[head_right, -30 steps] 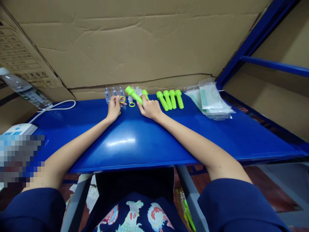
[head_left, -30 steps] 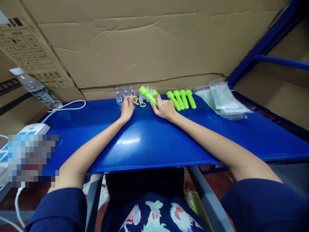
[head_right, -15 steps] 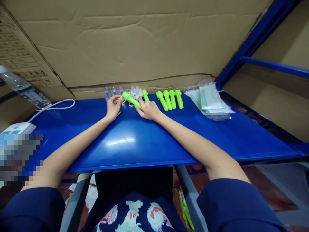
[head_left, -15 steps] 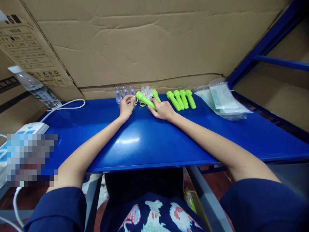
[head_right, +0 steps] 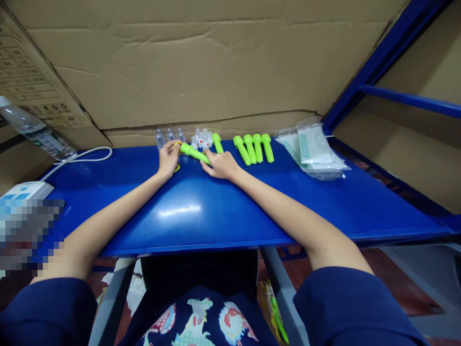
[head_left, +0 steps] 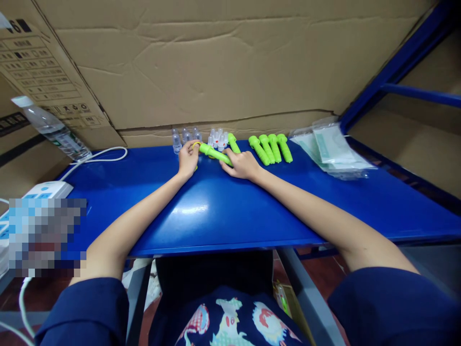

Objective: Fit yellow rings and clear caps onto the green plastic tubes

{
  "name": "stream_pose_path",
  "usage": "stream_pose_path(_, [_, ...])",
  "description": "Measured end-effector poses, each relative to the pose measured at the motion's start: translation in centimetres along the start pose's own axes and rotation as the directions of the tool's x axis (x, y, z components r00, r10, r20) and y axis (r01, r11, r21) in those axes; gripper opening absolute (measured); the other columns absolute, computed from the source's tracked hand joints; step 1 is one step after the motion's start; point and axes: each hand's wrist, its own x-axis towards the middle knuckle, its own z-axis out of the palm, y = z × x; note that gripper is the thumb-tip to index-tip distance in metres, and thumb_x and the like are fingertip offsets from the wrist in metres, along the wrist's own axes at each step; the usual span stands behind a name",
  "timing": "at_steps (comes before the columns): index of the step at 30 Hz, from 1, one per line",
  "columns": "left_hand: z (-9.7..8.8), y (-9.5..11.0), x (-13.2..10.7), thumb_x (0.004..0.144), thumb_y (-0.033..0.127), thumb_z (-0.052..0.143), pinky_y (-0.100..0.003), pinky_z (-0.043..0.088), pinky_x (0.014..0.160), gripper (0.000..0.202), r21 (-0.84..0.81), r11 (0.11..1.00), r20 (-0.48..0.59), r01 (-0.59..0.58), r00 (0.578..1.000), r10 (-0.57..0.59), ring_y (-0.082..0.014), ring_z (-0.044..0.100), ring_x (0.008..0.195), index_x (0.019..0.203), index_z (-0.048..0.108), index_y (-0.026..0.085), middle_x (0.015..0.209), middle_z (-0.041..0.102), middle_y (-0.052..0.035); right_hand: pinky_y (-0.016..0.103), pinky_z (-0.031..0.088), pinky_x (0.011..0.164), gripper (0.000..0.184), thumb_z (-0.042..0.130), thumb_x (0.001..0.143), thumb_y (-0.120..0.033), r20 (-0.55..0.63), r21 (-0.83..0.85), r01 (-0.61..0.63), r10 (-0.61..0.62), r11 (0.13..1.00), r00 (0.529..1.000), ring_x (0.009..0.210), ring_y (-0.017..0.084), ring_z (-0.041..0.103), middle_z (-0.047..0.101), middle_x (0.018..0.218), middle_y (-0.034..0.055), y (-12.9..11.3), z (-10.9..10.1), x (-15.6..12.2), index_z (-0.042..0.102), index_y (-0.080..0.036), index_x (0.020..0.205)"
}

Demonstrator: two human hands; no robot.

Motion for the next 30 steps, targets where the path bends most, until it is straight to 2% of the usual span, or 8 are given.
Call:
stream_pose_path(6, [-0.16,-0.27,0.17,0.093,0.021,0.054,-0.034,0.054,0.098,0.016,-0.030,1.000,-0.005,-0.010,1.000,0.010,-0.0194,0.071,0.106,0.104,0.063,0.014,0.109,0.074,-0.0121,0.031,0.030,0.061,0.050,0.033,0.098,-0.045,-0.055,-0.008,0.051,-0.051,0.999,0.997,0.086,0.030,0.070,0.074,0.097,0.0161,0.10,0.28,0.03,0.058,-0.011,0.126])
stream_pose_path(9, [-0.23,-0.60,0.26,0.091,0.027,0.058,-0.035,0.053,0.102,0.022,-0.080,0.996,0.027,-0.034,0.999,0.036,-0.0207,0.071,0.109,0.107,0.064,0.014,0.110,0.074,-0.0128,0.031,0.029,0.059,0.050,0.033,0.098,-0.045,-0.081,-0.019,0.064,-0.065,0.998,0.995,0.082,0.029,0.070,0.074,0.092,0.0156,0.17,0.38,0.05,0.059,-0.011,0.123])
stream_pose_path(13, [-0.37,-0.95,0.40,0.088,0.034,0.063,-0.037,0.053,0.100,0.029,-0.114,0.992,0.014,-0.054,0.998,0.056,-0.0228,0.071,0.109,0.109,0.064,0.014,0.110,0.075,-0.0130,0.031,0.027,0.057,0.050,0.034,0.097,-0.044,-0.112,-0.023,0.082,-0.084,0.996,0.990,0.076,0.027,0.070,0.074,0.085,0.0164,0.24,0.44,0.09,0.061,-0.008,0.121])
stream_pose_path(18, [-0.41,-0.86,0.36,0.086,0.027,0.060,-0.038,0.054,0.099,0.023,-0.138,0.988,0.039,-0.070,0.996,0.077,-0.0217,0.072,0.103,0.105,0.066,0.015,0.109,0.076,-0.0113,0.031,0.027,0.056,0.049,0.034,0.098,-0.044,-0.126,-0.029,0.099,-0.102,0.995,0.987,0.074,0.027,0.069,0.074,0.085,0.0164,0.23,0.46,0.09,0.061,-0.009,0.120])
stream_pose_path(23, [-0.35,-0.56,0.19,0.083,0.020,0.055,-0.039,0.053,0.101,0.024,-0.144,0.989,0.039,-0.035,0.998,0.042,-0.0220,0.071,0.107,0.103,0.066,0.014,0.107,0.076,-0.0105,0.031,0.028,0.056,0.049,0.035,0.098,-0.044,-0.123,-0.028,0.089,-0.092,0.996,0.988,0.074,0.027,0.069,0.074,0.086,0.0168,0.25,0.52,0.10,0.061,-0.008,0.119])
stream_pose_path(30, [-0.29,-0.08,-0.03,0.088,0.027,0.054,-0.038,0.056,0.094,0.026,-0.166,0.985,0.114,0.037,0.993,-0.018,-0.0235,0.072,0.105,0.106,0.065,0.013,0.110,0.075,-0.0125,0.031,0.030,0.057,0.048,0.036,0.098,-0.043,-0.103,-0.011,0.103,-0.103,0.995,0.989,0.076,0.027,0.069,0.075,0.091,0.0170,0.25,0.64,0.14,0.060,-0.008,0.121])
